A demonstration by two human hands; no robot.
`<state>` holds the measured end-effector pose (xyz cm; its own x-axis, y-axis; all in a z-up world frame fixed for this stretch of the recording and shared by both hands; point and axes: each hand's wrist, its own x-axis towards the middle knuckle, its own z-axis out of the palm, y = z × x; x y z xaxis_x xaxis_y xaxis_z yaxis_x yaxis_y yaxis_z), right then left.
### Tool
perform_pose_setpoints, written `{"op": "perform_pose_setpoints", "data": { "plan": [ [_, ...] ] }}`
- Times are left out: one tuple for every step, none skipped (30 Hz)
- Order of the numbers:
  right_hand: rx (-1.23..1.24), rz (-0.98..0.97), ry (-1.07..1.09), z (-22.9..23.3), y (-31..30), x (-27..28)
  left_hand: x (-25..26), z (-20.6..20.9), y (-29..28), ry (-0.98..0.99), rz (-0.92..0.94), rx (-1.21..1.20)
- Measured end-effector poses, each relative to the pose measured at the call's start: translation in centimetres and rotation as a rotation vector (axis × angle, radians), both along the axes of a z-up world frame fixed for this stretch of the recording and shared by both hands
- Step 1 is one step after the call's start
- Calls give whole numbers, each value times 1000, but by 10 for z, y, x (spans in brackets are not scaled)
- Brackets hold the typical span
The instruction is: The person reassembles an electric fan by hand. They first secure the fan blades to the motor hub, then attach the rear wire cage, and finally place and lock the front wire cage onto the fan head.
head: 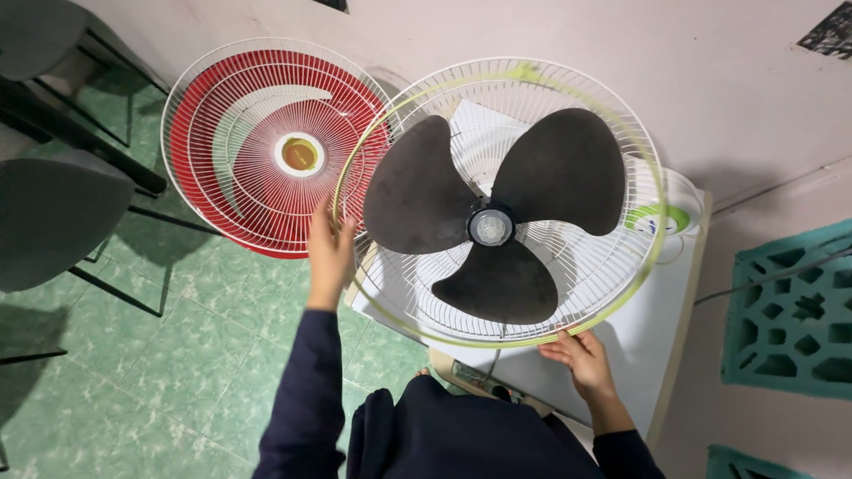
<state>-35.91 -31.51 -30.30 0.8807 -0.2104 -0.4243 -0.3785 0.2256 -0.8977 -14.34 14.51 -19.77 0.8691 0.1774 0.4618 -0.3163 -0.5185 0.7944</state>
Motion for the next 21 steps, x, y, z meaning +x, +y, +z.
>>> {"op": "perform_pose_setpoints", "data": {
  "plan": [
    [15,-12,-9,0,1,0,-15,-17,-1,117,-73,-178],
    [29,-29,-16,0,1,0,-31,-33,-3,235,-149,-357],
    [38,-31,-22,0,0,-1,-52,-45,0,456,-142,-339],
    [49,-34,-32,1,0,0,-69,-55,1,674,-136,-317],
    [59,-36,-41,2,0,2,-83,-62,-2,807,-235,-452],
    [57,-20,-46,3,1,2,-95,-67,-5,938,-330,-590],
    [55,-4,-51,4,1,3,-99,-69,-10,927,-308,-637],
    [51,15,-56,6,1,4,-103,-68,-16,913,-283,-688],
    [27,19,-52,8,2,3,-107,-66,-22,900,-257,-738],
    [1,24,-52,11,3,4,-109,-62,-27,887,-221,-674],
    [-25,28,-52,13,5,4,-110,-57,-32,874,-184,-610],
    [-44,23,-48,15,7,4,-112,-53,-36,862,-151,-546],
    [-63,19,-45,17,8,4,-115,-50,-41,853,-142,-549],
    [-79,13,-41,17,10,3,-118,-48,-44,844,-134,-549],
    [-84,3,-43,18,11,3,-120,-47,-45,835,-126,-549],
    [-88,-6,-44,17,12,2,-124,-49,-45,815,-136,-584],
    [-92,-16,-45,16,13,1,-127,-52,-46,796,-146,-619],
    [-70,-20,-64,14,13,0,-127,-56,-45,776,-159,-652],
    [-48,-25,-84,12,14,-1,-127,-60,-44,763,-158,-663],
    [-28,-29,-104,11,14,-1,-125,-65,-43,750,-159,-676],
    [-31,-42,-104,10,15,-2,-125,-69,-43,736,-160,-689]
  ]
}}
